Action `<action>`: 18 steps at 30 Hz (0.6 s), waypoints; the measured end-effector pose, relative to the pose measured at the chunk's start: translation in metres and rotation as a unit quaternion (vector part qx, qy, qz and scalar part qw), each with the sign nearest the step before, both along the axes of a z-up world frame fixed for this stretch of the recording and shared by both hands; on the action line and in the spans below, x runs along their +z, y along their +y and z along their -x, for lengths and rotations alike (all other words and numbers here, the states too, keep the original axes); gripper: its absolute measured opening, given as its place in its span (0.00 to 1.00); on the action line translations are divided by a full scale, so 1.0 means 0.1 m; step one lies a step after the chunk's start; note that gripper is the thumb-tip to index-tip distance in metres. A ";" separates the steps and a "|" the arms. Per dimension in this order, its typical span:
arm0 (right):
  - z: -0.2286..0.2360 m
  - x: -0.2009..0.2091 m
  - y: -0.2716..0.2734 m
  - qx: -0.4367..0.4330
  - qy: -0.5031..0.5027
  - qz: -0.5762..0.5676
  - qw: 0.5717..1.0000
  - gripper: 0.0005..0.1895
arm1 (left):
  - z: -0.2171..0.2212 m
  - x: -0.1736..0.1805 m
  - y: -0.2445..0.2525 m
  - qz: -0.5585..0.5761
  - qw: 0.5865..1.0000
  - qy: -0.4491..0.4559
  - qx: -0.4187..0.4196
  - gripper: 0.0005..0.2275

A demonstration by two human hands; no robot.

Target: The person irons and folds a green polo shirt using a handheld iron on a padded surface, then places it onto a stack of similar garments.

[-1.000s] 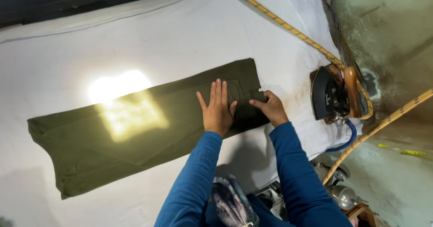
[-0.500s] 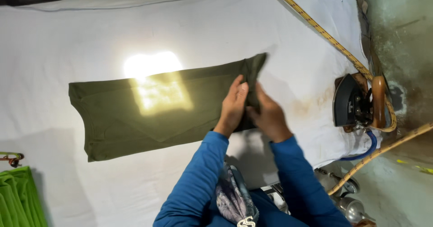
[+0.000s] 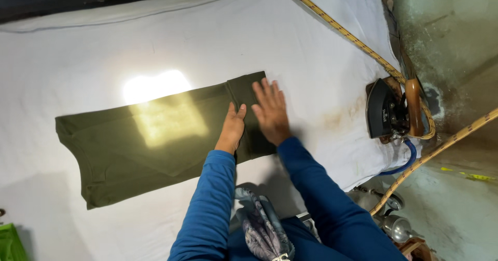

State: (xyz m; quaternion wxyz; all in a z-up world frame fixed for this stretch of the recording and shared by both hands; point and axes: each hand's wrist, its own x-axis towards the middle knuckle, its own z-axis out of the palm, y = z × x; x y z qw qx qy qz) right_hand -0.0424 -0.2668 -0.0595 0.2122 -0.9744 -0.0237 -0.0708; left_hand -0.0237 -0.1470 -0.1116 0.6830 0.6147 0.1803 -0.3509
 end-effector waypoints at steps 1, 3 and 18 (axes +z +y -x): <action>0.01 -0.03 0.04 -0.004 0.000 -0.002 1.000 0.26 | -0.02 0.10 0.02 -0.002 1.000 0.000 -0.004 0.30; 0.02 -0.10 0.11 -0.034 0.013 0.066 0.997 0.23 | -0.06 0.30 0.04 -0.076 0.997 -0.020 -0.017 0.32; 0.05 0.01 0.16 -0.060 0.078 0.053 0.994 0.24 | 0.92 0.71 0.38 -0.403 0.760 -0.415 -0.297 0.27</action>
